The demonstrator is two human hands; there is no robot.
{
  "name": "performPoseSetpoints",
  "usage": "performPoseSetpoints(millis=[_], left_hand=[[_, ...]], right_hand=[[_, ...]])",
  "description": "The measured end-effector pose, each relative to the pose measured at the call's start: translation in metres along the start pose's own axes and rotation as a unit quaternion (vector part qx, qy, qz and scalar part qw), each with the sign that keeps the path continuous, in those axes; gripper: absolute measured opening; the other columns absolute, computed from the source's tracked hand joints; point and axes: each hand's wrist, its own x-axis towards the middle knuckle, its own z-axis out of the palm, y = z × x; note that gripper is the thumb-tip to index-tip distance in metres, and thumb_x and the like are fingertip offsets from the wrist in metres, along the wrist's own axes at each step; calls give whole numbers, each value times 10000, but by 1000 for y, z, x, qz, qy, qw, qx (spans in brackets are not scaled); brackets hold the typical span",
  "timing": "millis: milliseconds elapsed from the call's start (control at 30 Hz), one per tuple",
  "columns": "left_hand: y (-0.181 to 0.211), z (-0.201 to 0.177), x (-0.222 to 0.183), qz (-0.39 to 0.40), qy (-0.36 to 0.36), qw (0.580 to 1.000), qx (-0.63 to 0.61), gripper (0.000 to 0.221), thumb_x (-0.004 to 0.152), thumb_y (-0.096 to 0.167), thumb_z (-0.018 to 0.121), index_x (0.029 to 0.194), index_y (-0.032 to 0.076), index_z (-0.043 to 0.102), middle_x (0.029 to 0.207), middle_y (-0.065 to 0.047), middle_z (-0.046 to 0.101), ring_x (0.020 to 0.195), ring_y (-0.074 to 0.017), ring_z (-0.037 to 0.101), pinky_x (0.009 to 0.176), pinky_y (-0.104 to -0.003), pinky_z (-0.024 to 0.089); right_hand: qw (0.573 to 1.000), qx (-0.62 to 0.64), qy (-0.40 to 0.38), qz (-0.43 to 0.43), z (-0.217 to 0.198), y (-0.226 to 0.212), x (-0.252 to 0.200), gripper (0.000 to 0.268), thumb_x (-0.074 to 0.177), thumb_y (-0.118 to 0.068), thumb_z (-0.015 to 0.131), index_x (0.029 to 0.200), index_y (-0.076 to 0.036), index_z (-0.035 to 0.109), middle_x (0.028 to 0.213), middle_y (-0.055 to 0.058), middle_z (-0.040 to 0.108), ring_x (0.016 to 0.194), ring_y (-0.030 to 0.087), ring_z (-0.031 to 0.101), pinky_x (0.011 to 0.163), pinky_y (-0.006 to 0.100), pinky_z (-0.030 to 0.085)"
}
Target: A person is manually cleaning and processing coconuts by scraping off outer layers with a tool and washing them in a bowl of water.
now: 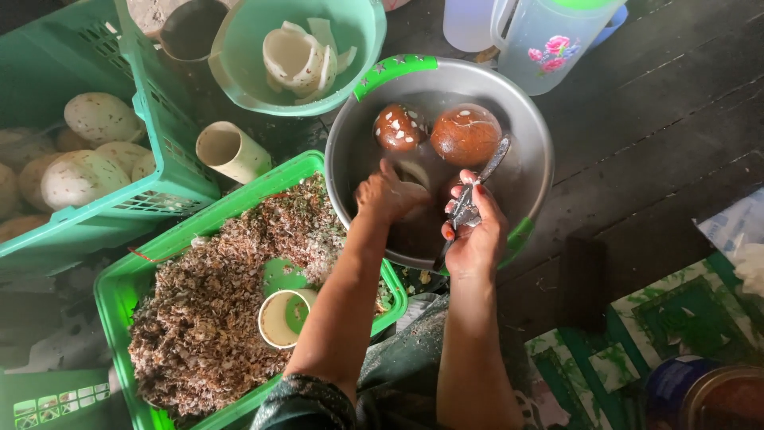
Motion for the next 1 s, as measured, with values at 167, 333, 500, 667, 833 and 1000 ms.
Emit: performPoseSetpoints(millis=[167,333,500,667,833,1000], left_hand=[[-34,64,68,34,-4,999,-8,1255,513,556,906,1511,241,212,1351,-105,547,1223,-389,608,1044,-494,509],[-45,64,76,-17,1,997,-71,1136,466,695,866,1384,217,397,1213,-150,667,1158,-400,656,1003,-479,538],[-28,35,39,-3,37,796,-604,693,611,563,836,1104,111,656,965,-185,689,904,-279,665,739,-466,569],[-23,-16,2,-21,-87,579,-810,586,650,515,750,1012,58,695,795,-149,721,656,-302,704,507,-552,637],[-33,-5,17,-6,-113,521,-846,555,657,565,720,1015,141,723,879,-205,744,720,-438,729,481,-597,625],[-36,2,22,4,-153,504,-850,583,679,603,711,1028,136,714,918,-234,741,726,-490,717,498,-605,621]], right_hand=[[1000,-8,-19,7,0,6,3,430,933,-288,630,1277,-32,649,945,144,639,698,223,594,363,222,323],[1000,4,-25,-13,-8,7,11,435,932,-297,643,1281,-37,644,946,135,633,697,211,597,349,219,337],[999,38,-6,-3,-12,9,15,434,938,-305,630,1304,-71,632,963,99,638,721,202,600,373,215,347],[999,39,-15,19,-4,9,10,442,926,-309,644,1302,-77,627,955,87,630,725,196,592,375,215,342],[998,49,-27,29,-5,11,12,450,924,-315,648,1309,-84,621,947,84,624,722,204,592,354,219,344],[997,50,-43,42,-3,10,12,423,936,-308,639,1287,-74,610,926,77,604,717,202,592,345,214,354]])
